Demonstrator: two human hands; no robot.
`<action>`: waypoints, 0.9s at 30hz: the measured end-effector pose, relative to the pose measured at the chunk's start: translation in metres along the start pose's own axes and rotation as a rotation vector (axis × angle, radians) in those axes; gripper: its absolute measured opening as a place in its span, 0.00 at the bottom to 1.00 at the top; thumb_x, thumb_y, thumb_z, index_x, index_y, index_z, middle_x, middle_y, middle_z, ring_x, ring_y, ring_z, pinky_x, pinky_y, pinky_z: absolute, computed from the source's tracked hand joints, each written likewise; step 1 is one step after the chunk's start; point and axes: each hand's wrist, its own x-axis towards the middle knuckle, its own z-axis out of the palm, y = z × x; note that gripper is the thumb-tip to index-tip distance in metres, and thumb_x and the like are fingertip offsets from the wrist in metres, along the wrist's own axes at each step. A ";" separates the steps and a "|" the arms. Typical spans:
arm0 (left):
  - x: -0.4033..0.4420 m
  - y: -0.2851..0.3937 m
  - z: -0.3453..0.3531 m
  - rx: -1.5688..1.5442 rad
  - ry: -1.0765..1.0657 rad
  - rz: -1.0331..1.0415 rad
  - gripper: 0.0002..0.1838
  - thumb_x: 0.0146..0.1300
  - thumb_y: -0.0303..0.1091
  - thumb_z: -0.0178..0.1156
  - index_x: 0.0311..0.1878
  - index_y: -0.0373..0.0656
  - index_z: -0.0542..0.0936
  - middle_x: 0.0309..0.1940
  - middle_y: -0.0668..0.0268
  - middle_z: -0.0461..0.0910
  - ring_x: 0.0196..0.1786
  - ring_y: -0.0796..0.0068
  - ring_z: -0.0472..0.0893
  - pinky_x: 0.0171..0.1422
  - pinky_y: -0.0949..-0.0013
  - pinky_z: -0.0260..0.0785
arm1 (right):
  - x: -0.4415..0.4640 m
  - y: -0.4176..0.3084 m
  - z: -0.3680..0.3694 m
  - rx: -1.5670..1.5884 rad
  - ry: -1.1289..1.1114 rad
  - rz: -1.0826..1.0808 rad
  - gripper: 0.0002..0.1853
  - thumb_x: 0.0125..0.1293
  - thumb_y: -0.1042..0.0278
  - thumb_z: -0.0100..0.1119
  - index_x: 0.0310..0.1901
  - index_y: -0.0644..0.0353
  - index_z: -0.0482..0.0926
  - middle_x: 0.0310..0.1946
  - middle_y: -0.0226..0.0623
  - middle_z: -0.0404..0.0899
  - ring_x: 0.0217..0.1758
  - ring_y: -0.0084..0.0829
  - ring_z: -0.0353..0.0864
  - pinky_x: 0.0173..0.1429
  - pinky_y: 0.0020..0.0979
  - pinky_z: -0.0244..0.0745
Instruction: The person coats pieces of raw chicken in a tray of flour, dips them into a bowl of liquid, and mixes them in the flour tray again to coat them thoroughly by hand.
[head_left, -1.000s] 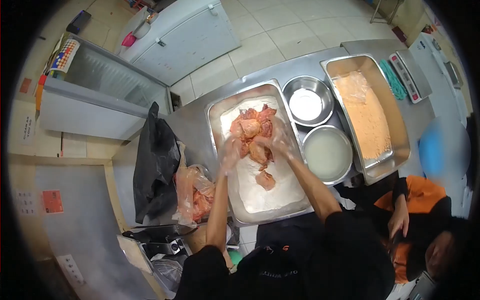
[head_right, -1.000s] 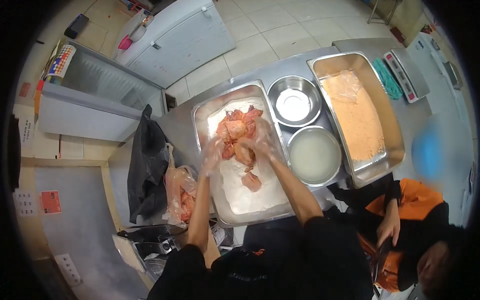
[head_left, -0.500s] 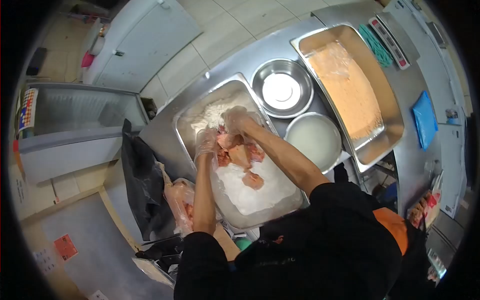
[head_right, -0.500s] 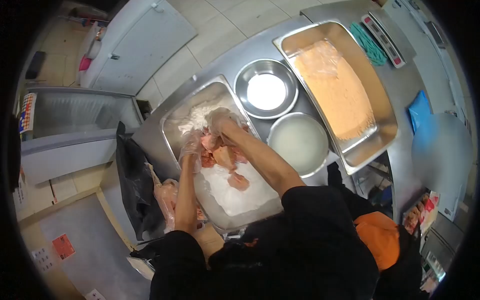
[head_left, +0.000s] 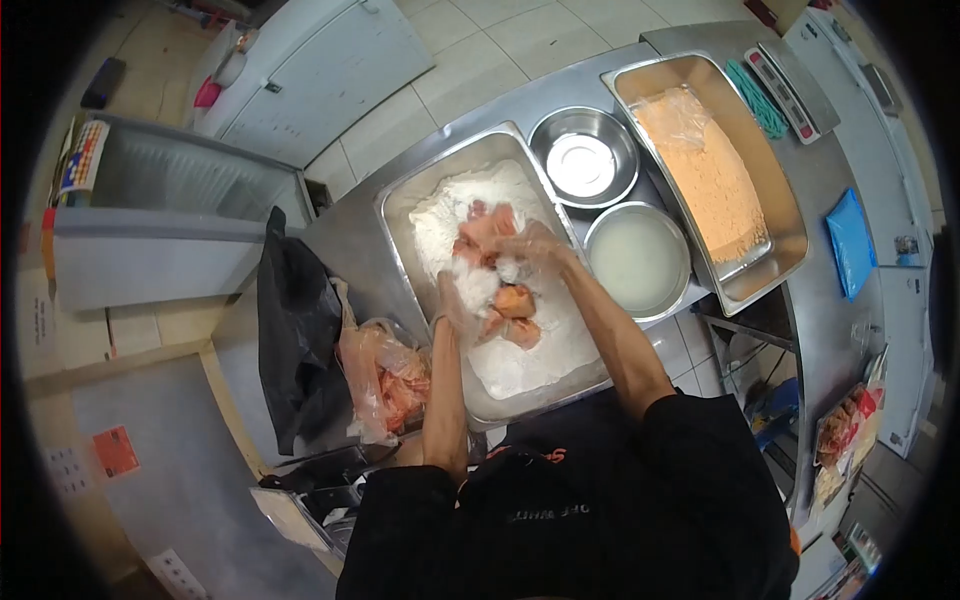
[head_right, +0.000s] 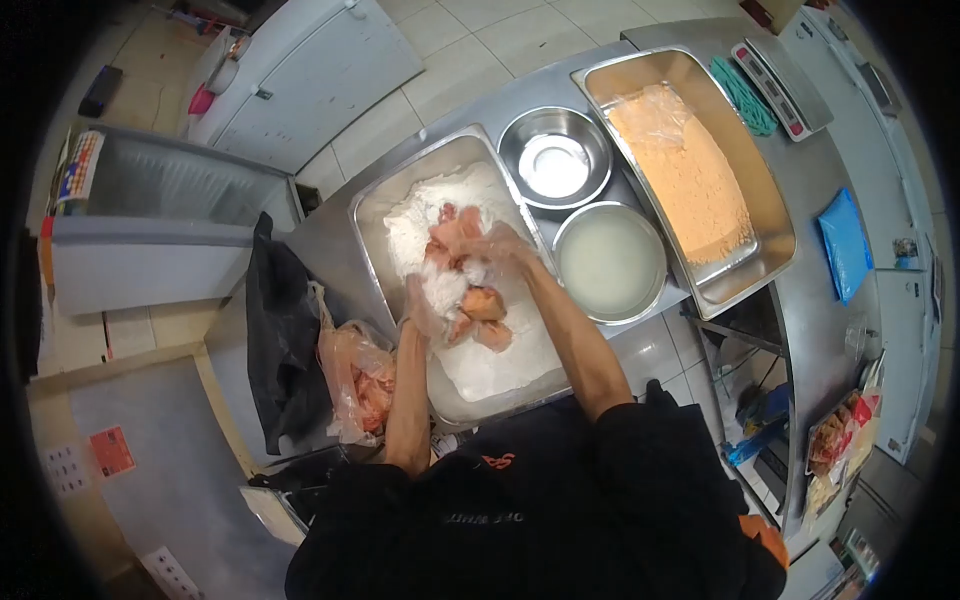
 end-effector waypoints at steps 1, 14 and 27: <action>0.021 -0.012 -0.016 0.060 -0.080 0.000 0.36 0.59 0.62 0.41 0.59 0.41 0.65 0.53 0.62 0.69 0.47 0.67 0.73 0.50 0.65 0.66 | -0.005 -0.006 -0.002 -0.005 -0.046 -0.038 0.42 0.29 0.33 0.69 0.30 0.74 0.77 0.25 0.47 0.77 0.31 0.36 0.77 0.34 0.31 0.72; 0.174 -0.305 -0.077 1.524 0.345 0.884 0.26 0.60 0.38 0.43 0.57 0.27 0.63 0.56 0.41 0.64 0.57 0.46 0.68 0.62 0.50 0.59 | -0.064 0.141 0.123 -0.003 -0.139 -0.273 0.42 0.41 0.58 0.69 0.57 0.68 0.61 0.49 0.46 0.72 0.54 0.35 0.72 0.57 0.33 0.67; -0.092 -0.138 -0.042 1.629 -0.027 0.162 0.29 0.53 0.31 0.43 0.60 0.29 0.59 0.53 0.41 0.68 0.54 0.49 0.72 0.62 0.58 0.59 | -0.109 0.226 0.100 -0.468 0.194 -0.366 0.13 0.61 0.65 0.43 0.43 0.61 0.73 0.39 0.40 0.76 0.40 0.35 0.75 0.45 0.37 0.69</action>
